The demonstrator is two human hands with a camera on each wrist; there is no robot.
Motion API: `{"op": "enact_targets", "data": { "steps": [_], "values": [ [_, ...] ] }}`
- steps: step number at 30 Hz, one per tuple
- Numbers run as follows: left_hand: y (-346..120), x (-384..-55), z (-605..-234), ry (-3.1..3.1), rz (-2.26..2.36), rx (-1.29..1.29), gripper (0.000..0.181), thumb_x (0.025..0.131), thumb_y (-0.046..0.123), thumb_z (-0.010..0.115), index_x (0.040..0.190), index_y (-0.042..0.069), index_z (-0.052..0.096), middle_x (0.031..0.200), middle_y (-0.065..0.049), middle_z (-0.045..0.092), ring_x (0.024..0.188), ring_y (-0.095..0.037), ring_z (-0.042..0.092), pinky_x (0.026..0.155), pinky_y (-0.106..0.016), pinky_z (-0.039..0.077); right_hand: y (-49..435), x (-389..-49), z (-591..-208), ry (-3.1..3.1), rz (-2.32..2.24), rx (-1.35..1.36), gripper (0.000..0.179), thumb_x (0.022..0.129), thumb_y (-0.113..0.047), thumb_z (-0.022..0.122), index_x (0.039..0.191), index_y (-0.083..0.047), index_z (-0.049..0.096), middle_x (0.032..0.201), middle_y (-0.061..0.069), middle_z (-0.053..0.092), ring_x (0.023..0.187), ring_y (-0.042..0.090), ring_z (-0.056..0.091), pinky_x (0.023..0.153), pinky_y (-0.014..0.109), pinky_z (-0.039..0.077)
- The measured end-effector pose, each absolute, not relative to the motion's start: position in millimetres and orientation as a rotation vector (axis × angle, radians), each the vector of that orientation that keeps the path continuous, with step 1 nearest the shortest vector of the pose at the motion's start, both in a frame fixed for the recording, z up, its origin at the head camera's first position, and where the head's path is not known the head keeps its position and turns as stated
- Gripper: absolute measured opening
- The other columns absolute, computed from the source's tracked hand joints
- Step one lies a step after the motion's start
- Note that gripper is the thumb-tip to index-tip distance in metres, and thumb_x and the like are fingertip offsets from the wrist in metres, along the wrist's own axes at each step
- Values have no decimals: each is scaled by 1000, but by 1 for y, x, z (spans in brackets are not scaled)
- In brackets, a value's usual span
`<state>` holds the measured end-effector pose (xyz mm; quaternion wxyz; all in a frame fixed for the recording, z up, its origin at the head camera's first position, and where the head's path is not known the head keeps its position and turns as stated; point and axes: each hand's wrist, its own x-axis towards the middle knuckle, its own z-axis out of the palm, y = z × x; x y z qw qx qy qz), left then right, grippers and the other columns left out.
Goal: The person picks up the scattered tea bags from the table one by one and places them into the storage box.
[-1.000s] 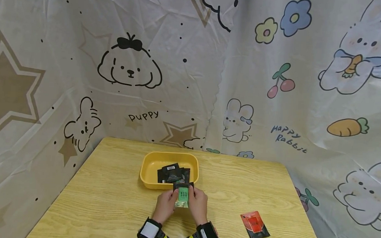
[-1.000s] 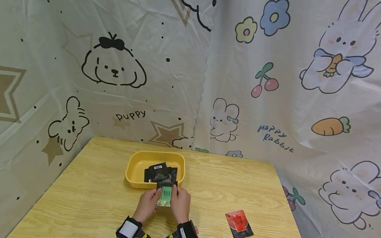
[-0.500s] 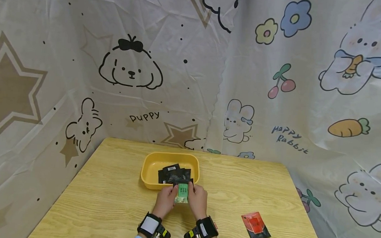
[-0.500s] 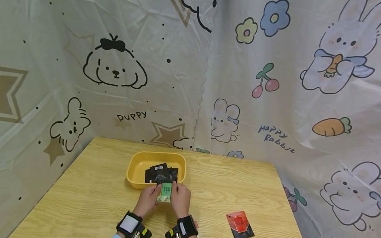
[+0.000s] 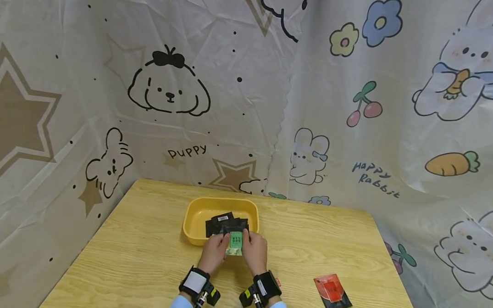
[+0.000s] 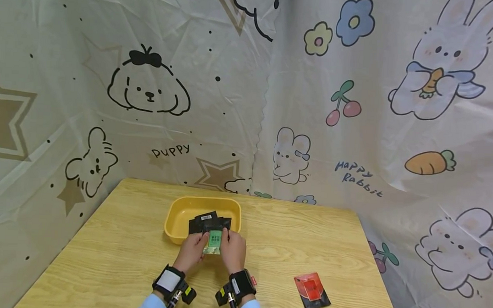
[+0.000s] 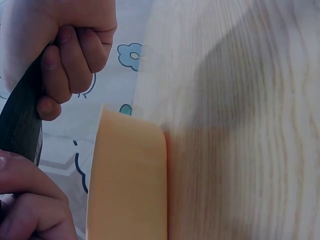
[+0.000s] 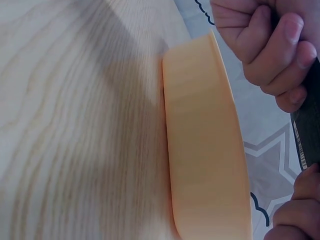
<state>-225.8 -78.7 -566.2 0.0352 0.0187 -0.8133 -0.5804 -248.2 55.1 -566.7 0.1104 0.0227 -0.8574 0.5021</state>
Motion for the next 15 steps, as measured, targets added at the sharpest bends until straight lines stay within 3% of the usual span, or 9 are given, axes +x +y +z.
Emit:
{"op": "enact_targets", "data": {
  "steps": [15],
  "values": [
    [-83,-253,-560,-2546,-1591,-32,43,104,18,46,61,9,44,46,3,43,38,-10,46,41,-28,36,55,-270,-559,-2550,1312,118,47,101,-21,53,56,-14,43,48,-8,30,39,8,30,41,23,22]
  ]
}}
